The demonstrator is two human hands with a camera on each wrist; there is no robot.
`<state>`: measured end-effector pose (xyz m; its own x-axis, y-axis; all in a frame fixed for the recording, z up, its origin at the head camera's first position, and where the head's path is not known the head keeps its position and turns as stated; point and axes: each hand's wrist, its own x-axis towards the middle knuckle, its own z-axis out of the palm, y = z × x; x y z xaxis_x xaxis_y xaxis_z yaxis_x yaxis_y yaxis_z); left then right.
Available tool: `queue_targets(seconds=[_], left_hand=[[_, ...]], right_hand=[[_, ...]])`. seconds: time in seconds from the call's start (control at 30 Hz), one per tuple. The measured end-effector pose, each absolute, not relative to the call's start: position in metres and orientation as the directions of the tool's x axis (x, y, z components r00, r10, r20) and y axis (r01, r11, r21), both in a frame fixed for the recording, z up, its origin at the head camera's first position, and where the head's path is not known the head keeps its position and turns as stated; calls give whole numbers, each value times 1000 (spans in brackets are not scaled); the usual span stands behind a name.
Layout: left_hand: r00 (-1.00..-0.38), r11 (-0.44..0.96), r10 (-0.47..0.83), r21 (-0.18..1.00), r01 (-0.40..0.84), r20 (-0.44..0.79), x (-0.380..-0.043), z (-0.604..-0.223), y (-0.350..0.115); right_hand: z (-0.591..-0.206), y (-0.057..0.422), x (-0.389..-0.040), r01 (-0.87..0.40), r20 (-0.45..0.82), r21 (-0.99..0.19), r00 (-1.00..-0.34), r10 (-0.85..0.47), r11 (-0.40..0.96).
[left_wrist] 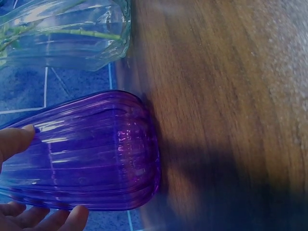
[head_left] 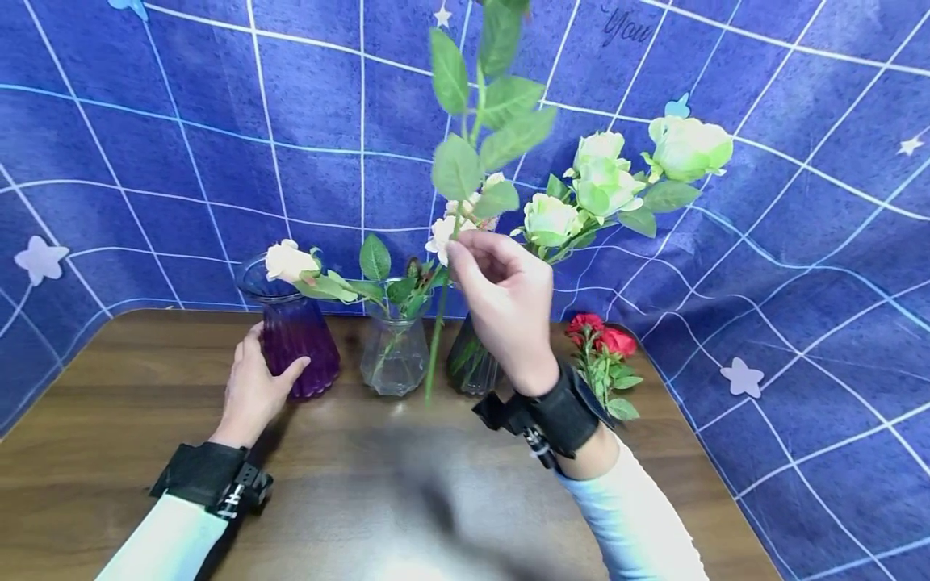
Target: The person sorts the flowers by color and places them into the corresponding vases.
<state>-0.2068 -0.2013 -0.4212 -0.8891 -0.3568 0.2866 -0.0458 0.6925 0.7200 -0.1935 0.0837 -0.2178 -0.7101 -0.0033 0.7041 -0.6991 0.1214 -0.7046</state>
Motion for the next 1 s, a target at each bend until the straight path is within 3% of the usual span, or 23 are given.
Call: queue_targets(seconds=[0.3, 0.73, 1.0], left_hand=[[-876, 704, -360, 710, -30, 320, -205, -421, -200], [-882, 707, -366, 705, -57, 295, -205, -426, -200], [-878, 700, -373, 712, -56, 299, -203, -423, -201]], right_hand=[[-212, 34, -209, -737, 736, -676, -676, -34, 21], [-206, -12, -227, -775, 774, -630, -632, -48, 48], [-186, -31, -230, -767, 769, -630, -638, -39, 117]])
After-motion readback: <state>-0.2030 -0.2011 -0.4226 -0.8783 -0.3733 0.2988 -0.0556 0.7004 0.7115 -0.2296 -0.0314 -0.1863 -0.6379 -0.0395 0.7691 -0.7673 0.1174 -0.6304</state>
